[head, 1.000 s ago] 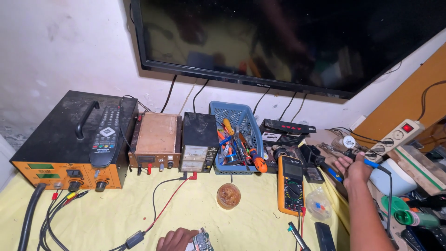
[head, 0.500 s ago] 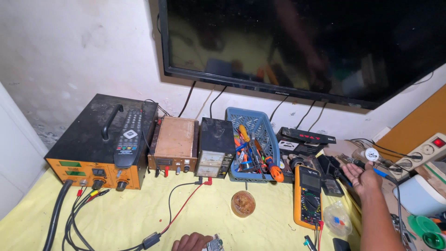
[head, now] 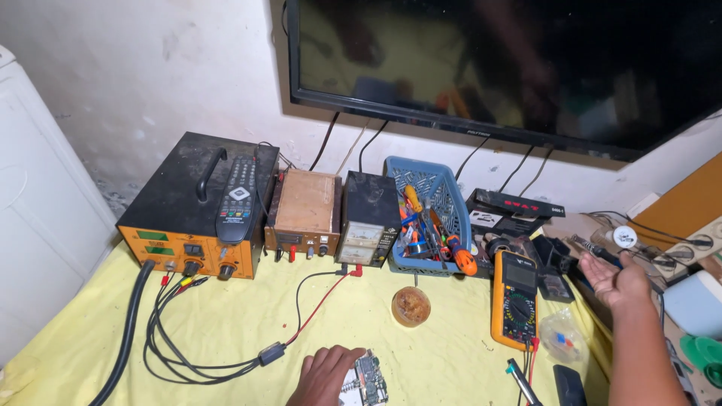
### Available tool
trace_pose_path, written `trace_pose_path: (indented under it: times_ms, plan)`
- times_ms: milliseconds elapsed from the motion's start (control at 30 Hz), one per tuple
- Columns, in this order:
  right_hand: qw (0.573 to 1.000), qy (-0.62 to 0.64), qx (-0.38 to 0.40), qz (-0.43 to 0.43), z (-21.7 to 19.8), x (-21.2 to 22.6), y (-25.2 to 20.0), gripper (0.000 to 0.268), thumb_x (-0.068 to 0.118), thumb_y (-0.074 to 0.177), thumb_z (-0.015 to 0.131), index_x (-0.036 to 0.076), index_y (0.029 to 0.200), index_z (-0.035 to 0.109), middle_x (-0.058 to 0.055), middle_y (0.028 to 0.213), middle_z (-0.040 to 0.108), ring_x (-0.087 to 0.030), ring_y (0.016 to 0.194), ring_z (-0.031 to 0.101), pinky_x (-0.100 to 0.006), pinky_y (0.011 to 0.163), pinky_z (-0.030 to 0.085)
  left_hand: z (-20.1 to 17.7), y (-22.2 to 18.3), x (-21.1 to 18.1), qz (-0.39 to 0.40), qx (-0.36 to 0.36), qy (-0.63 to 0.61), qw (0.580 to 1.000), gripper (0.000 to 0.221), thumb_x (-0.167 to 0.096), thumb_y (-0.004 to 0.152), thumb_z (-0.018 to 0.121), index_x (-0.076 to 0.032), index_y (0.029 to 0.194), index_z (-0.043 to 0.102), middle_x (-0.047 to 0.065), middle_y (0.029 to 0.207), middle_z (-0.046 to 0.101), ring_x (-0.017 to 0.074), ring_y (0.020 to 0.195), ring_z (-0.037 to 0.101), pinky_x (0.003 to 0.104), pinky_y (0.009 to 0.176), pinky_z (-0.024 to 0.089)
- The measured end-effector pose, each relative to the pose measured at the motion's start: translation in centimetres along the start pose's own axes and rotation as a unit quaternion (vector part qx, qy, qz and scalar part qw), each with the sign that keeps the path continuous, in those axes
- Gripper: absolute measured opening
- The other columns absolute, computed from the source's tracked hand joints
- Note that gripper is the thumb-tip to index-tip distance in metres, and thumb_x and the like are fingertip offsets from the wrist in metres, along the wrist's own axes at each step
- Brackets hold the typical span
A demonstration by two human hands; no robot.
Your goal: Soldering and inspecting a small circuit board using a soldering iron and hot air rework station on a repair bench.
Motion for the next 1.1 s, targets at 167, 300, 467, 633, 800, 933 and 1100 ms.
trace_pose_path:
  times_ms: [167,300,467,633,800,933,1100]
  plan:
    - [0.975,-0.184,0.077,-0.103,2.0,-0.2,-7.3,0.036,0.036,0.115,0.041,0.006,0.129,0.053,-0.02,0.131,0.067,-0.026,0.116,0.072,-0.038,0.098,0.062,-1.4,-1.0,-1.1,0.058,-0.03,-0.026,0.998,0.093,-0.074,0.076,0.074,-0.028,0.151,0.045,-0.002,0.126,0.053,0.0209,0.118,0.047,0.039,0.093,0.033]
    - [0.945,-0.241,0.131,-0.18,6.0,-3.8,-25.0,0.033,0.04,0.12,0.041,0.017,0.134,0.06,-0.005,0.12,0.069,-0.02,0.103,0.067,-0.039,0.092,0.056,-5.4,-3.4,-2.3,0.031,-0.102,-0.187,0.977,0.058,-0.051,0.091,0.068,-0.022,0.141,0.057,-0.006,0.11,0.065,0.0132,0.093,0.059,0.033,0.094,0.043]
    - [0.936,-0.226,0.133,-0.235,6.2,-16.8,-42.9,0.021,0.004,0.096,0.064,-0.005,0.114,0.07,-0.023,0.085,0.071,-0.026,0.065,0.061,-0.035,0.057,0.051,-7.9,-3.7,-0.3,-0.052,-0.209,-0.271,0.938,0.04,-0.037,0.097,0.053,-0.015,0.124,0.072,-0.001,0.115,0.079,0.0133,0.103,0.072,0.029,0.087,0.052]
    - [0.928,-0.281,0.127,-0.208,7.6,-30.4,-51.3,0.01,0.001,0.074,0.077,0.0,0.08,0.084,-0.013,0.068,0.076,-0.021,0.059,0.063,-0.034,0.063,0.055,-7.9,-4.2,-0.5,-0.035,-0.227,-0.267,0.936,0.035,-0.036,0.098,0.053,-0.016,0.117,0.074,-0.002,0.091,0.075,0.011,0.081,0.069,0.028,0.07,0.05]
    - [0.787,-0.579,0.11,-0.179,9.9,-33.8,-54.2,0.021,0.037,0.076,0.072,0.036,0.089,0.089,0.015,0.075,0.08,-0.008,0.062,0.061,-0.02,0.063,0.048,-7.7,-4.5,-0.4,-0.054,-0.209,-0.276,0.937,0.034,-0.038,0.099,0.051,-0.02,0.118,0.073,-0.002,0.091,0.075,0.0137,0.096,0.079,0.028,0.074,0.051]
    - [0.761,-0.616,0.088,-0.184,9.8,-35.5,-52.8,0.033,0.048,0.079,0.068,0.042,0.108,0.082,0.012,0.1,0.086,-0.012,0.092,0.079,-0.025,0.08,0.059,-8.2,-4.8,-0.9,-0.03,-0.222,-0.255,0.941,0.035,-0.039,0.099,0.049,-0.019,0.116,0.073,-0.003,0.092,0.076,0.0124,0.091,0.077,0.029,0.073,0.051]
    - [0.739,-0.629,0.092,-0.222,9.7,-36.4,-51.7,0.023,0.051,0.082,0.068,0.045,0.1,0.081,0.009,0.079,0.082,-0.02,0.071,0.072,-0.029,0.07,0.056,-8.4,-5.0,-0.8,-0.025,-0.228,-0.25,0.941,0.036,-0.04,0.099,0.047,-0.019,0.115,0.073,-0.003,0.096,0.077,0.0123,0.091,0.077,0.029,0.074,0.051]
Point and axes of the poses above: each hand's wrist, its own y-axis towards the middle knuckle, its own z-axis out of the palm, x = y × z, the point moved 8 cm from there along y, towards the middle knuckle
